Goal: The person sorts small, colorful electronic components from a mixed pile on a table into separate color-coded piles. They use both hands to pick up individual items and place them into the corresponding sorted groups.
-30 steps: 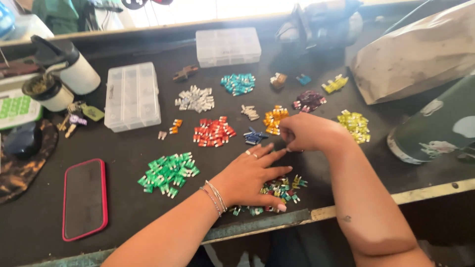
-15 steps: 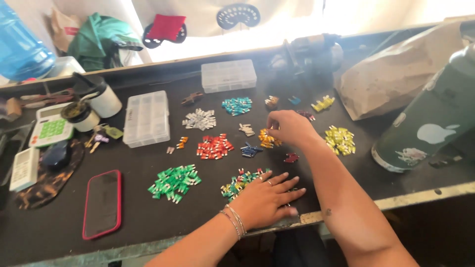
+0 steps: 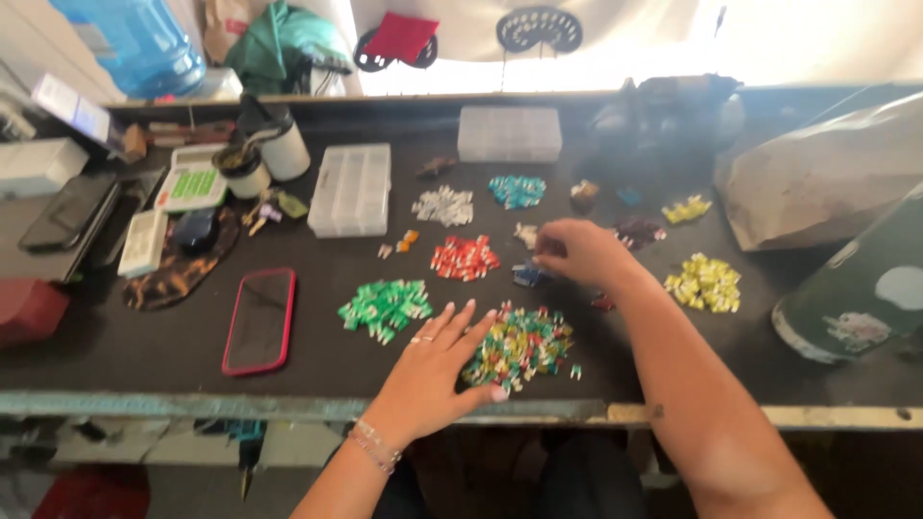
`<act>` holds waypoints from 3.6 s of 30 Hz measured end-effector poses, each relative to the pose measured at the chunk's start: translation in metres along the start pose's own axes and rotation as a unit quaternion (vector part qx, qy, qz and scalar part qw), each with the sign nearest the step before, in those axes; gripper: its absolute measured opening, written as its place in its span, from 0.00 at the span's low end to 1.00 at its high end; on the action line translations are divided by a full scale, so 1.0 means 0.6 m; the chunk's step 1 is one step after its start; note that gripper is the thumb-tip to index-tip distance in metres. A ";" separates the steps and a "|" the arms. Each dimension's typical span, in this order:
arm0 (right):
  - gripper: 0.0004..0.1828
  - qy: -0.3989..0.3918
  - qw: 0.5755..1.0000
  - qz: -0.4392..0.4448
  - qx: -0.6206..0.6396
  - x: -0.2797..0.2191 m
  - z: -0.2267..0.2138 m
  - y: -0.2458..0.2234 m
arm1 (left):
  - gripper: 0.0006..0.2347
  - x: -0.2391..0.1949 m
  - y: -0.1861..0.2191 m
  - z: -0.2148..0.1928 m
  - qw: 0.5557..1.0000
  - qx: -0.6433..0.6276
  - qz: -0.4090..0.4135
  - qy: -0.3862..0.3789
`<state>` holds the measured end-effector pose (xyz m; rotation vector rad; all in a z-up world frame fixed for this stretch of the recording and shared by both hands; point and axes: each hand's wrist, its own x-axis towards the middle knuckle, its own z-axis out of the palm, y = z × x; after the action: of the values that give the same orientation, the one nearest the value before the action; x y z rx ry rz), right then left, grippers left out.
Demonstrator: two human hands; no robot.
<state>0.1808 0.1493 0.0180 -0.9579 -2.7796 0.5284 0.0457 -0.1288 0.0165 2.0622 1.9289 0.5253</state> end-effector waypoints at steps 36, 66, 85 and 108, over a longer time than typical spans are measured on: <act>0.06 0.206 0.936 -0.262 0.111 -0.017 0.084 -0.034 | 0.38 0.032 -0.027 0.067 0.992 0.105 0.005 0.071; 0.09 0.289 0.910 -0.293 0.051 -0.020 0.042 -0.019 | 0.19 0.060 -0.032 0.064 0.911 0.097 0.381 0.126; 0.10 0.308 0.913 -0.256 0.081 -0.007 0.054 -0.002 | 0.09 0.051 0.043 0.094 0.896 0.130 0.390 0.171; 0.11 0.313 0.924 -0.208 0.068 -0.010 0.050 0.007 | 0.14 0.083 0.059 0.089 0.950 -0.062 0.272 0.142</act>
<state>0.1800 0.1406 -0.0113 -0.3809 -2.2252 0.2761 0.1032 -0.0795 -0.0124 2.5392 1.3775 1.0824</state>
